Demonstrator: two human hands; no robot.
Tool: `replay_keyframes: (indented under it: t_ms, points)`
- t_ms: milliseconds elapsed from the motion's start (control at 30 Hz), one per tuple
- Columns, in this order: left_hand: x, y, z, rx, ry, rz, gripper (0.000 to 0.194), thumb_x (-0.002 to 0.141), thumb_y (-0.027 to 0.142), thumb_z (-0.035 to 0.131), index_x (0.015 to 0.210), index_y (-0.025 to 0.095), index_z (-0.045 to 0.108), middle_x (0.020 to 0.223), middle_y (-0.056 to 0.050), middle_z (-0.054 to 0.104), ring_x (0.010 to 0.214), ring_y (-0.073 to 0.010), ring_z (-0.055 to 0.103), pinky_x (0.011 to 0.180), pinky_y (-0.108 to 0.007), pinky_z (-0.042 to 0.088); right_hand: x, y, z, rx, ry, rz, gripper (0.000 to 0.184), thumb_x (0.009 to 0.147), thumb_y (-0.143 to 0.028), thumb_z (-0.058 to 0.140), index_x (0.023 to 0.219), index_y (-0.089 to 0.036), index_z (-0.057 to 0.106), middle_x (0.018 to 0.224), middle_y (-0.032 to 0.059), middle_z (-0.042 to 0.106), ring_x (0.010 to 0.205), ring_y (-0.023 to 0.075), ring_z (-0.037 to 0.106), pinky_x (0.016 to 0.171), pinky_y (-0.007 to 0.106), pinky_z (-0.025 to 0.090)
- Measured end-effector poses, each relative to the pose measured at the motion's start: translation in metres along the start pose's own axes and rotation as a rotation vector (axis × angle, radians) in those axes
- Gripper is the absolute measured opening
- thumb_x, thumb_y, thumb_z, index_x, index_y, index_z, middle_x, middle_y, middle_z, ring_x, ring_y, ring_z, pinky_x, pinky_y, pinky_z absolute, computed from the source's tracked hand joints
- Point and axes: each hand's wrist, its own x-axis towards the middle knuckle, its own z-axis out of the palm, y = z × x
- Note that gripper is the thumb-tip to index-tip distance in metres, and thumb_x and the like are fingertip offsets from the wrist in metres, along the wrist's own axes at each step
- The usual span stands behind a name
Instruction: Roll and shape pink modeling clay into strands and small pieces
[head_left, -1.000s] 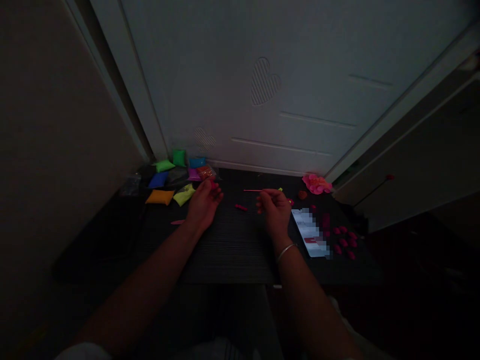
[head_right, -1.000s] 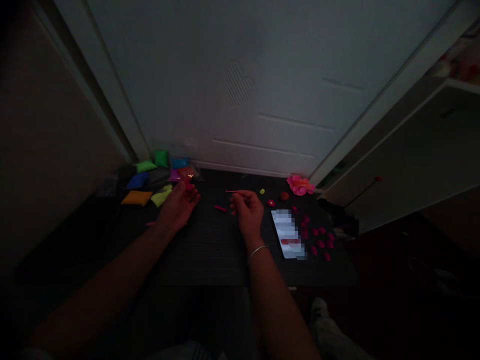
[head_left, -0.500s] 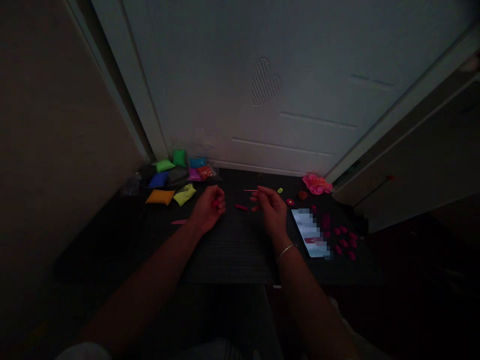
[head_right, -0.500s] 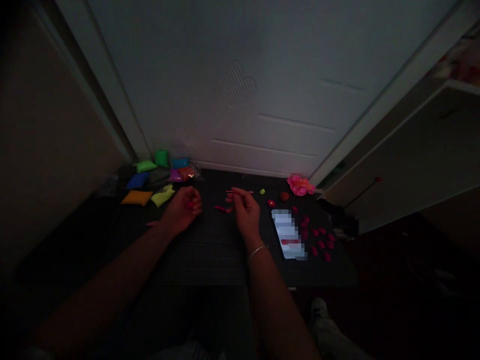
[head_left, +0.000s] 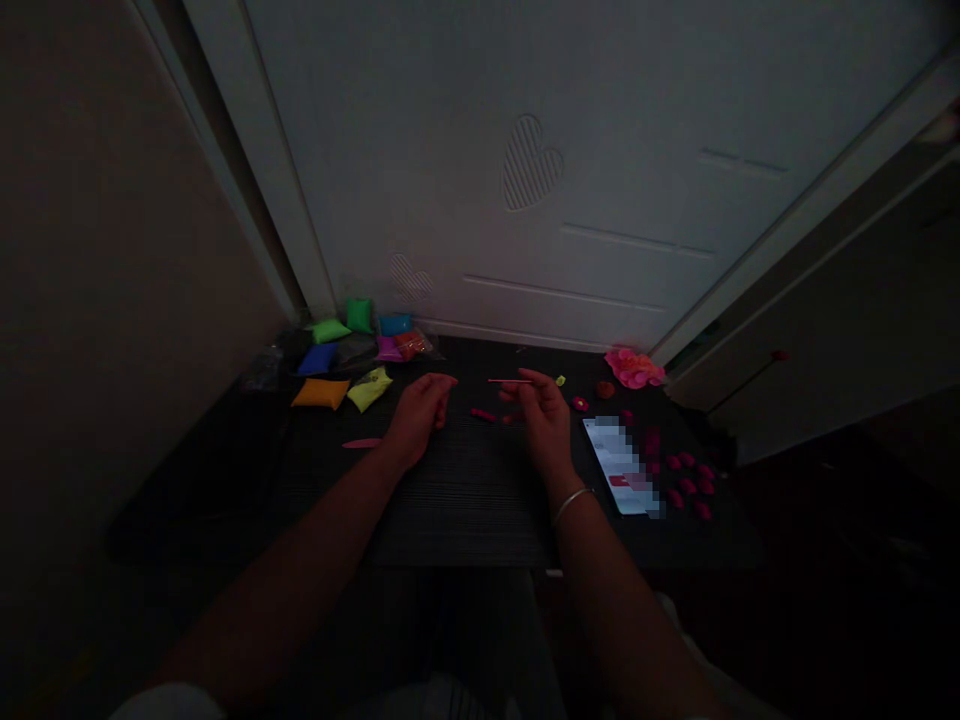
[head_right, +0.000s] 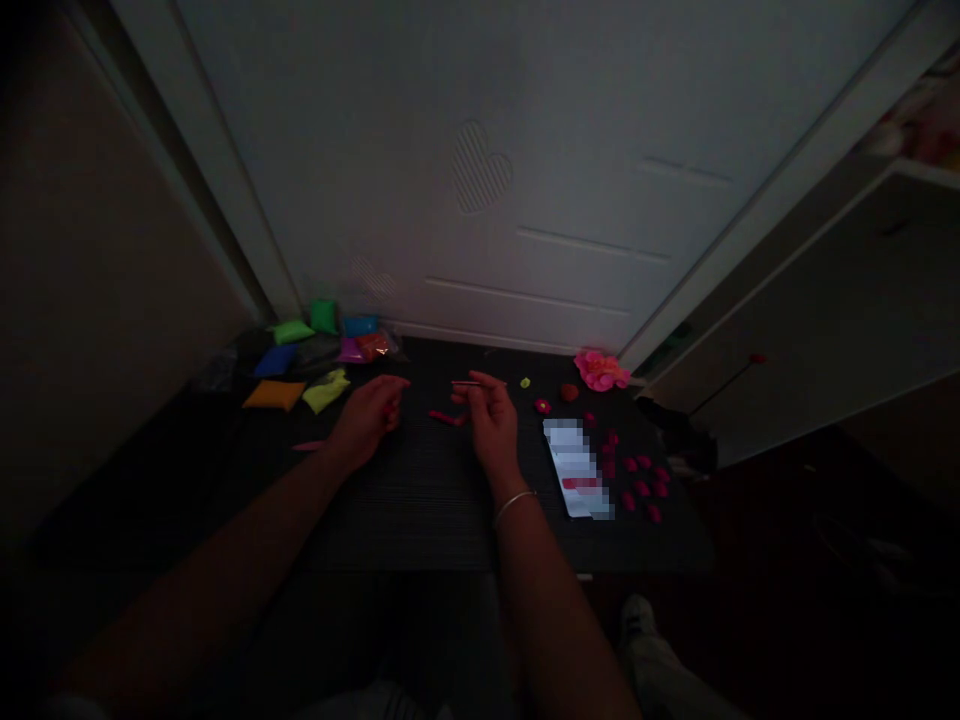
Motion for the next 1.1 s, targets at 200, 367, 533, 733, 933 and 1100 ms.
replay_keyframes:
  t_ms: [200,367,533,733,933,1100]
  points:
    - [0.0,-0.004,0.0,0.36,0.059,0.201,0.016,0.071,0.025,0.057,0.084,0.019,0.064,0.05,0.005,0.044,0.045,-0.0088,0.037,0.042,-0.019,0.026,0.001,0.001,0.0,-0.103,0.04,0.087,0.021,0.069,-0.036,0.063,0.076,-0.017,0.058,0.067,0.0007,0.065,0.061,0.0126,0.061,0.047,0.021,0.046]
    - [0.0,-0.012,-0.003,0.766,-0.019,0.398,0.02,0.072,0.027,0.059,0.091,0.027,0.067,0.078,-0.001,0.058,0.074,-0.0164,0.052,0.064,-0.024,0.038,0.003,0.003,-0.004,-0.226,0.065,0.076,0.023,0.069,-0.037,0.062,0.077,-0.016,0.065,0.062,-0.0001,0.063,0.055,0.0109,0.057,0.05,0.023,0.046]
    - [0.001,-0.02,-0.005,1.188,-0.096,0.396,0.025,0.08,0.031,0.05,0.101,0.029,0.064,0.093,-0.003,0.055,0.084,-0.0189,0.054,0.072,-0.027,0.04,0.006,0.011,-0.005,-0.18,0.054,0.079,0.035,0.077,-0.04,0.052,0.102,-0.018,0.06,0.083,0.0036,0.066,0.074,0.0141,0.062,0.058,0.026,0.05]
    - [0.002,-0.025,-0.005,1.21,-0.126,0.379,0.026,0.08,0.028,0.051,0.103,0.031,0.062,0.1,-0.003,0.054,0.085,-0.0181,0.053,0.073,-0.027,0.04,0.005,0.01,-0.003,-0.215,-0.008,0.146,0.028,0.072,-0.044,0.057,0.077,-0.017,0.06,0.069,0.0014,0.066,0.06,0.0122,0.06,0.053,0.024,0.049]
    - [0.001,-0.025,-0.002,1.299,-0.155,0.397,0.028,0.082,0.028,0.047,0.106,0.031,0.06,0.103,-0.003,0.054,0.086,-0.0186,0.054,0.07,-0.027,0.041,0.005,0.009,-0.005,-0.259,0.011,0.127,0.026,0.071,-0.041,0.058,0.08,-0.017,0.062,0.07,0.0018,0.066,0.063,0.0125,0.061,0.053,0.022,0.048]
    - [0.002,-0.026,-0.001,1.217,-0.152,0.362,0.025,0.08,0.027,0.051,0.102,0.031,0.062,0.1,-0.003,0.054,0.089,-0.0191,0.053,0.074,-0.027,0.04,0.005,0.01,-0.003,-0.234,-0.014,0.158,0.028,0.075,-0.042,0.053,0.084,-0.017,0.061,0.073,0.0026,0.066,0.065,0.0126,0.062,0.053,0.022,0.05]
